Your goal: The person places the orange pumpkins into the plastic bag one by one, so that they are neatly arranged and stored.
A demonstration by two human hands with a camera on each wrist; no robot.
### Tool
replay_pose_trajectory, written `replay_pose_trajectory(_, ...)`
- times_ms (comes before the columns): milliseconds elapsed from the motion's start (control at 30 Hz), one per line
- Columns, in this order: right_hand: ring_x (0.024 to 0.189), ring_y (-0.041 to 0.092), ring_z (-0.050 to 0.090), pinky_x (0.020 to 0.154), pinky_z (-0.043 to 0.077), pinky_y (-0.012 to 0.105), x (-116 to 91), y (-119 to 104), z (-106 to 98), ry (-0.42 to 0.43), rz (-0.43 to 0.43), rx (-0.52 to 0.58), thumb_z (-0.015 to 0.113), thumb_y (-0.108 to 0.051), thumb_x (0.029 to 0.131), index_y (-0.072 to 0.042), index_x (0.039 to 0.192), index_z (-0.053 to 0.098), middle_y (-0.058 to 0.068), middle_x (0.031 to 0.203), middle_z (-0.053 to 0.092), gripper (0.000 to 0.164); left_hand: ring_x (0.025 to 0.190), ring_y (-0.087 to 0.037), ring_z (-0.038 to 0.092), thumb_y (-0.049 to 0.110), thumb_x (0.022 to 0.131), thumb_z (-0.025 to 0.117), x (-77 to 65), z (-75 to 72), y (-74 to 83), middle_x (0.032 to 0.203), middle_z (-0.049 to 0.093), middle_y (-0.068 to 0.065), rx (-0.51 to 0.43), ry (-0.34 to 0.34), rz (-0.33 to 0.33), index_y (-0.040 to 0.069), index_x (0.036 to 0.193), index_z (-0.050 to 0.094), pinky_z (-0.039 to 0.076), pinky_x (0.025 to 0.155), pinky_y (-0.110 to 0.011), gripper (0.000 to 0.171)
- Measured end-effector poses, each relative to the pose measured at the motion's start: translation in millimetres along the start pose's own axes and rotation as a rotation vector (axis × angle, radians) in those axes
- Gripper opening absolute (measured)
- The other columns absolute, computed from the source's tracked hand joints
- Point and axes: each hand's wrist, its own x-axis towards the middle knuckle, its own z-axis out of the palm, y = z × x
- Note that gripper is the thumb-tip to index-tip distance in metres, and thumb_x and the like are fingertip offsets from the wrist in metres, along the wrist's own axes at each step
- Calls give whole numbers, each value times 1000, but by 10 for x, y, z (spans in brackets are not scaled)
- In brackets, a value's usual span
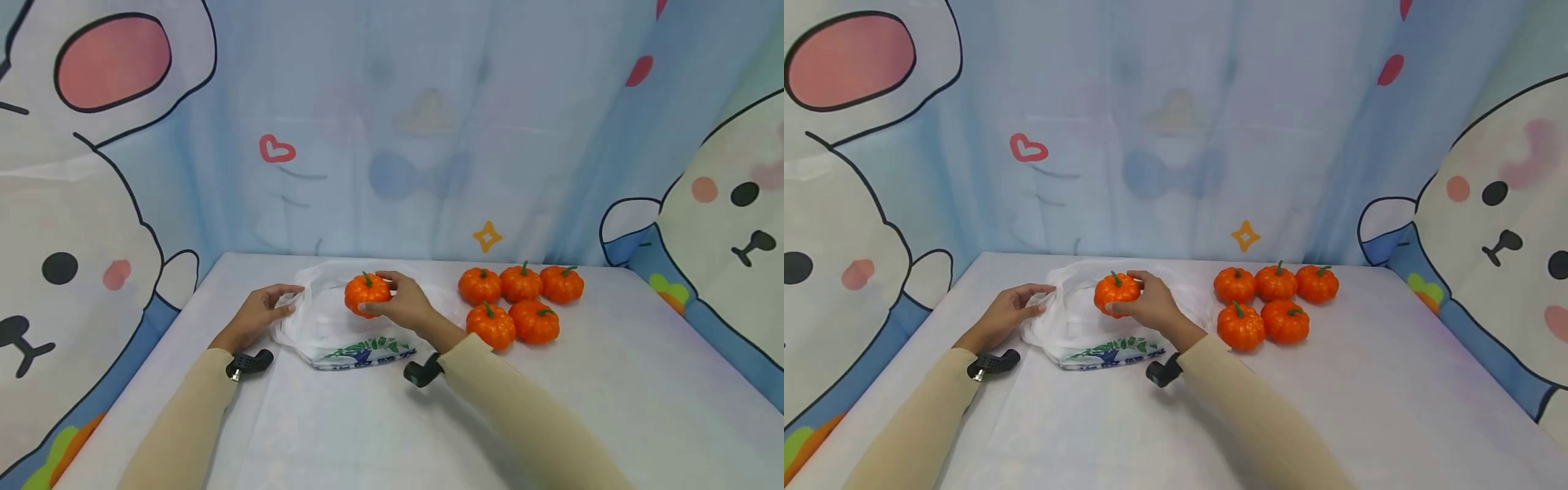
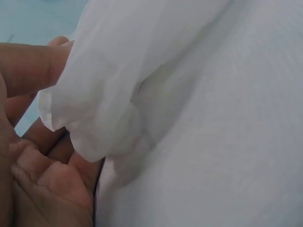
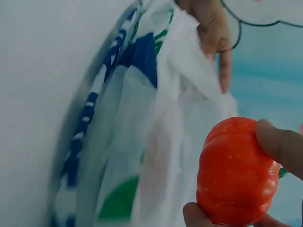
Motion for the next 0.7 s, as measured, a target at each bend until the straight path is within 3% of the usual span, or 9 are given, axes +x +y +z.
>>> replay_pose_trajectory(167,130,32,52,110,45,47,330,-21,326,32,13,-11,82,-29,79,-14,146,45,12,146,49,79,150,-33,27,19,93,68,12,12,-32,148,49,-16,-11,4,-2,5,133,60,14,124,-54,44)
replay_pose_trajectory(333,131,31,52,112,43,45,525,-66,509,46,5,-92,81,-32,79,-11,146,46,11,146,51,77,149,-34,27,18,93,68,22,27,-56,147,50,-17,-19,-3,7,4,132,60,13,124,-55,42)
replay_pose_trajectory(567,129,31,51,112,36,55,615,-164,670,30,3,-226,76,-43,82,-14,146,45,10,145,53,78,149,-35,27,16,93,67,20,7,-50,147,50,-18,-3,16,-5,2,132,60,13,123,-56,42)
replay_pose_trajectory(700,130,30,51,114,39,50,613,-197,709,25,17,-224,76,-42,83,-13,147,43,10,146,51,78,149,-35,28,16,93,67,43,0,-48,147,50,-17,-8,21,-5,2,131,60,14,123,-56,41)
